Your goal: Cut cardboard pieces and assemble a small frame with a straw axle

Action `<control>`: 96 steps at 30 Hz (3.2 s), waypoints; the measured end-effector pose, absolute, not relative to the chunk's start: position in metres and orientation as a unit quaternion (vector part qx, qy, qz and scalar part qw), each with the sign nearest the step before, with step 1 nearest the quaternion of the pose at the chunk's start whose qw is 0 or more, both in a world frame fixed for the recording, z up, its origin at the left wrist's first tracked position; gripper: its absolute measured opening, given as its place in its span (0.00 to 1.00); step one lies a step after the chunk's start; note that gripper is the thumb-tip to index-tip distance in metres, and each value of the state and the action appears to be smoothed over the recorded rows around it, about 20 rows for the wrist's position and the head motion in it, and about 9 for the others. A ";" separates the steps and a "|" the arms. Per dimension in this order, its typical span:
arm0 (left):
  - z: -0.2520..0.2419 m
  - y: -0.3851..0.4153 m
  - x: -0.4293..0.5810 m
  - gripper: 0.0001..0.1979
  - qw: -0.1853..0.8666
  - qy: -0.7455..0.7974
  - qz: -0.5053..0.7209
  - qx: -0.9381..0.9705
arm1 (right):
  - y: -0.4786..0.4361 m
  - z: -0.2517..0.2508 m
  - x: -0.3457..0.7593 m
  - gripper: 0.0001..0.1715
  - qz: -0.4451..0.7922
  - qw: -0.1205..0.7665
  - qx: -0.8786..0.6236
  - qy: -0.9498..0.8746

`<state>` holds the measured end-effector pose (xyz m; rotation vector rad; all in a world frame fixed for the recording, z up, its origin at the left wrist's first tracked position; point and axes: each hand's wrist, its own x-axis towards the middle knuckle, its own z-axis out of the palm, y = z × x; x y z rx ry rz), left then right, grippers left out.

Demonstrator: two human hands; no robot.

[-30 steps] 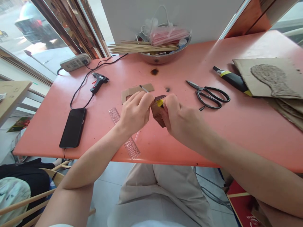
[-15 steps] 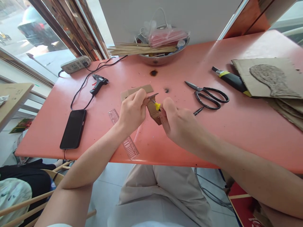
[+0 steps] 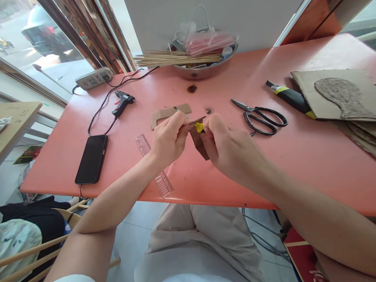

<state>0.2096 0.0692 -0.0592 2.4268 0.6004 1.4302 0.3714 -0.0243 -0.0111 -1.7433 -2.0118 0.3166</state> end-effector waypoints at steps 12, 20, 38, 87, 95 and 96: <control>-0.057 0.066 0.208 0.11 0.153 0.244 0.479 0.829 | -0.030 -0.013 0.368 0.11 0.050 0.169 -0.627 -0.758; -0.059 0.065 0.206 0.12 0.007 0.182 0.542 0.820 | -0.035 -0.007 0.366 0.10 0.032 0.177 -0.617 -0.766; -0.062 0.066 0.206 0.13 -0.035 0.168 0.507 0.845 | -0.026 -0.012 0.369 0.07 0.170 0.244 -0.591 -0.750; -0.060 0.087 0.197 0.22 0.649 0.245 0.444 0.568 | -0.006 -0.032 0.392 0.22 0.217 0.544 -0.491 -0.645; -0.056 0.092 0.188 0.10 0.764 0.235 0.369 0.474 | -0.017 -0.011 0.413 0.16 0.093 0.382 -0.534 -0.748; -0.056 0.091 0.188 0.09 0.766 0.237 0.369 0.471 | -0.018 -0.010 0.412 0.16 0.080 0.365 -0.528 -0.763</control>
